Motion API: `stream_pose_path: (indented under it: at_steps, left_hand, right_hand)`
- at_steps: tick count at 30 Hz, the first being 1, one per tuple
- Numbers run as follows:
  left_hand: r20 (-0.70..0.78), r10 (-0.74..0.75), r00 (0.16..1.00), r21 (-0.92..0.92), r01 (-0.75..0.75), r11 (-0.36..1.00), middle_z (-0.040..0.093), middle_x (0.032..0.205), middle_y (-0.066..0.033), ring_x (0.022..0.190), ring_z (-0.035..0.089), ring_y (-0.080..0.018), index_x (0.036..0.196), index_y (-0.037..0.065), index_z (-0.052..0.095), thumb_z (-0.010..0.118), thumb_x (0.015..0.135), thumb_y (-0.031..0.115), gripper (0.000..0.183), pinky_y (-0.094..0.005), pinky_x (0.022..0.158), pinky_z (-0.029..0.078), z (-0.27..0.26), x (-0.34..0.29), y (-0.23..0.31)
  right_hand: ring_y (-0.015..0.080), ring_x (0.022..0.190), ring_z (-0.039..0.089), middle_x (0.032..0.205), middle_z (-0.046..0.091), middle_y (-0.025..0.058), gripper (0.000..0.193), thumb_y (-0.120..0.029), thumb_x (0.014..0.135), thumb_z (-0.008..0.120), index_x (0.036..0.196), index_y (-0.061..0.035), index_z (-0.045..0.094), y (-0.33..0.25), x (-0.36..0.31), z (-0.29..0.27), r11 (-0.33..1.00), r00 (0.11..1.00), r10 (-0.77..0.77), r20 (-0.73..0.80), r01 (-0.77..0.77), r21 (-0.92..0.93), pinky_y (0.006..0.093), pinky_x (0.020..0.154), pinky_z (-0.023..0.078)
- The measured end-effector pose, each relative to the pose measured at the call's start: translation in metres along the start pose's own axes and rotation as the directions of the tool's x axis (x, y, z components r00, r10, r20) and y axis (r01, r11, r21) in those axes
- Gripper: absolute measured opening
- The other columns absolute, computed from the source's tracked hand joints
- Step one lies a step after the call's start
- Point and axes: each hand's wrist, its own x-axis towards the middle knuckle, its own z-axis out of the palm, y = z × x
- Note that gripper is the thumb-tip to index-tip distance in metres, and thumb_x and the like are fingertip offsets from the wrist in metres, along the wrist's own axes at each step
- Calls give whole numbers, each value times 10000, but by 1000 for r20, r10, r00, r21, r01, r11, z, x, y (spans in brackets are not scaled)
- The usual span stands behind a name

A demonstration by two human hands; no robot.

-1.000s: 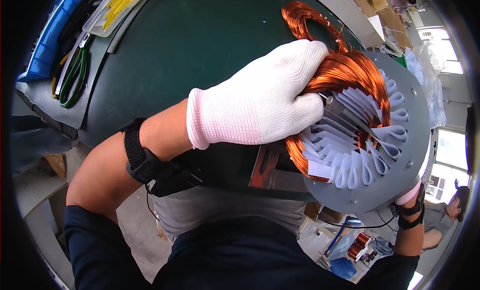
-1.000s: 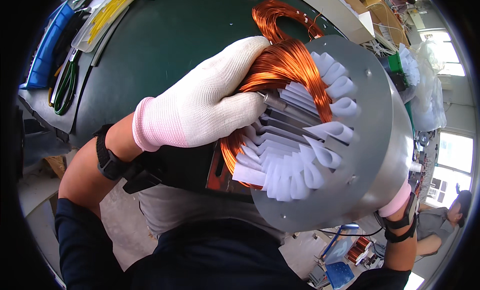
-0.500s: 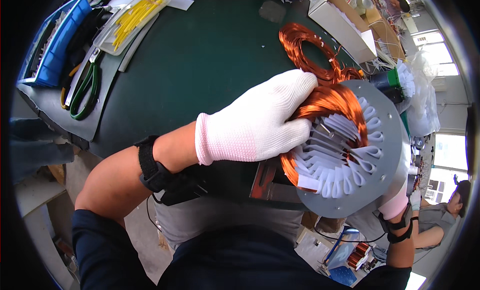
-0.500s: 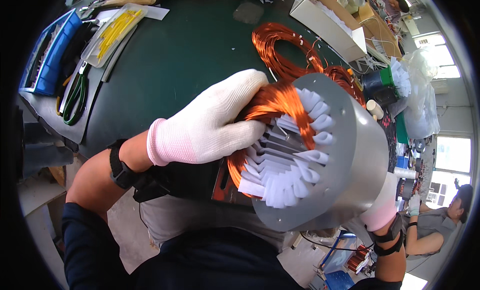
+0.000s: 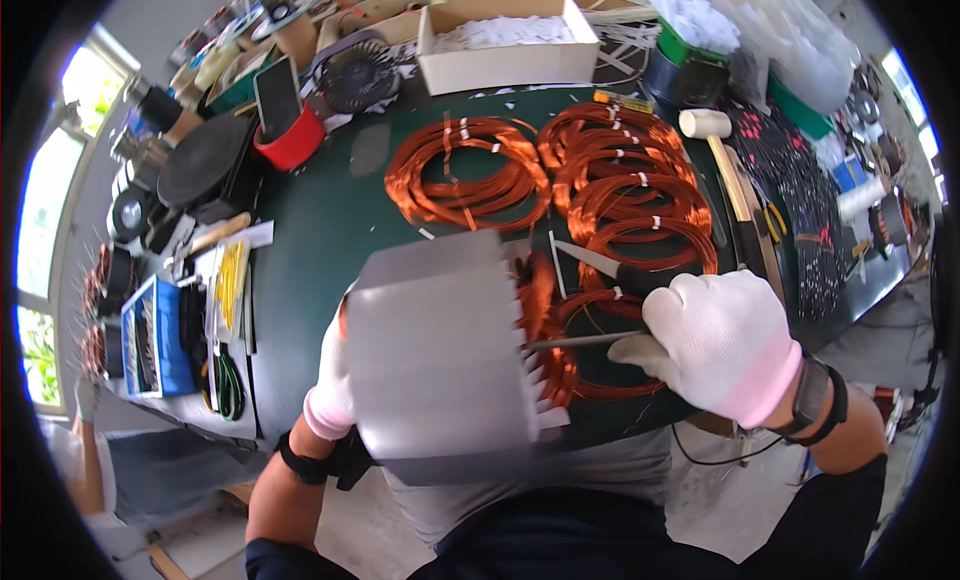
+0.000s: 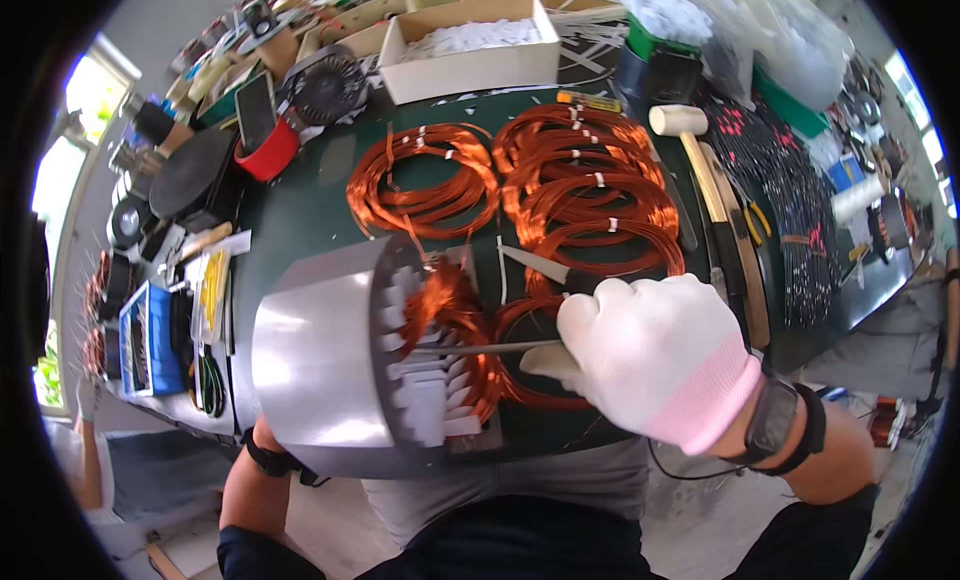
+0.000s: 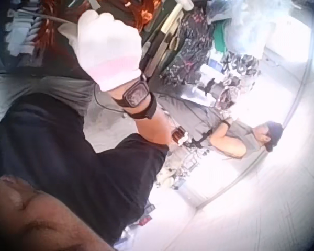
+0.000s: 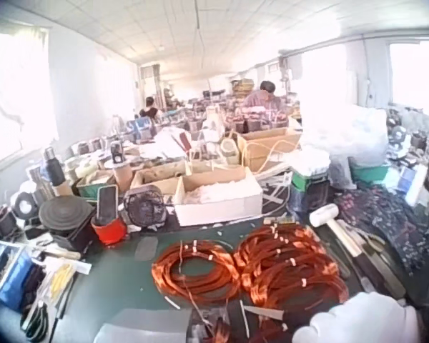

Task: Assembling a motor stator by inserting copper wire coils into the slots and securing them.

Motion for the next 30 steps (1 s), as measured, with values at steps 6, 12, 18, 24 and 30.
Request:
stream_pose_path:
  at_steps: [6,12,18,24,30]
  left_hand:
    - [324,-66,944,-506,232,831,487,1600,-193,1397,563,-313,1631,-15,327,483,1120,296,618,-467,1166,479,29,7,28]
    - [256,-184,949,-447,285,848,481,1602,-200,1407,555,-333,1638,-22,306,439,1133,336,633,-504,1162,484,14,-19,23]
    - [238,-225,945,-476,315,821,483,1599,-203,1402,558,-340,1644,-22,291,404,1144,372,646,-524,1158,492,5,-22,6]
    - [277,-195,941,-552,322,769,504,1582,-186,1373,581,-310,1630,-4,336,509,1117,321,632,-489,1142,510,14,-12,14]
    - [213,-162,964,-340,228,912,506,1578,-185,1373,577,-300,1612,-9,368,555,1096,285,623,-477,1142,505,10,-10,13]
  right_hand:
    - [246,519,593,625,522,60,460,-473,779,858,719,-108,584,24,-13,23,998,998,-26,-65,30,49,387,472,440]
    - [245,531,611,625,537,57,428,-454,778,859,715,-114,608,34,-16,16,993,999,-7,-32,10,114,387,474,444]
    - [228,493,615,596,551,49,424,-483,893,776,777,-94,656,32,-21,-7,998,997,-29,78,24,62,368,458,465]
    - [238,499,629,600,574,59,438,-488,882,786,765,-90,646,37,-21,-5,994,999,-31,33,28,101,370,462,486]
    - [238,496,629,582,574,56,429,-479,869,804,771,-90,652,45,-23,7,995,999,-38,18,37,90,376,457,462]
